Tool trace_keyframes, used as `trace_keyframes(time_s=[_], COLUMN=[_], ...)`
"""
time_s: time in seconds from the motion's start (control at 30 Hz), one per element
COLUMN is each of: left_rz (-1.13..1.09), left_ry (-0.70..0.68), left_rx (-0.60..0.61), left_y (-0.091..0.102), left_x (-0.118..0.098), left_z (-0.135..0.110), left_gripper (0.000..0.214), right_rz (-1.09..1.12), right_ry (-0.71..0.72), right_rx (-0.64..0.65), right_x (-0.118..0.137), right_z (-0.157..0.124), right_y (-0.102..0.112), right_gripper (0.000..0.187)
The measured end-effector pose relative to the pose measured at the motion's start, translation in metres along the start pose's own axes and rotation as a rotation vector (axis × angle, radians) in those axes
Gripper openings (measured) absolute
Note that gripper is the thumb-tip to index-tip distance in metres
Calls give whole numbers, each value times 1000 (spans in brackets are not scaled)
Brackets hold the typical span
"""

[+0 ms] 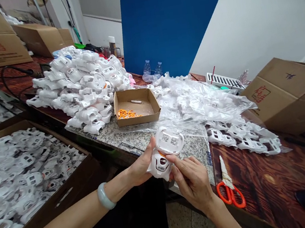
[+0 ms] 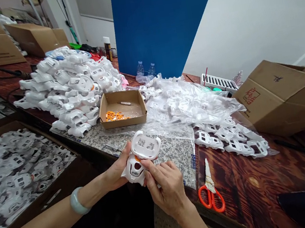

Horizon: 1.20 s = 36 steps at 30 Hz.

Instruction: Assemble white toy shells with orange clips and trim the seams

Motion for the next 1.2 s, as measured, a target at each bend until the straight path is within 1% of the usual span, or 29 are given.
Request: trace_keyframes(time_s=[0.17,0.3,0.57,0.77,0.87,0.93,1.0,1.1,1.2], left_rz=[31,54,79,75,56,29,-1,-27,-19], left_ry=[-2,15,82,57,60,52,61,91,103], left_rx=[-49,-80,-92,-75,-93,-98,-75,-20,2], left_y=[-5,-8,-17,-20,-16,-14,-13,-12,-8], left_x=[4,8,17,12,10,9,9,12,12], left_z=[2,7,19,27,29,30,31,31,30], left_gripper=[74,73,76,74,73,73,76,83,87], right_rz=[6,-46,-149,-168,-135,-72,16,118,116], right_ry=[18,24,-15,-34,-71,-108,-136,-148,-135], right_rx=[-55,-73,-91,-124,-89,-36,-10,-52,-60], right_x=[3,0,-9,-15,-21,-25,-28,-30,-28], right_z=[-6,-10,-14,-11,-8,-6,-6,-5,-4], right_y=[2,6,17,16,13,10,11,17,18], right_gripper=[41,39,35,34,34,35,36,40,41])
Point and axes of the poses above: each hand's wrist, its own z-axis towards the middle knuckle, its own y-axis out of the back of the hand, x = y × z, the point moved 6 cm from there along z, towards the middle knuckle, and after that the axes turned 9 degrees about -y, right-handed, at the moved point
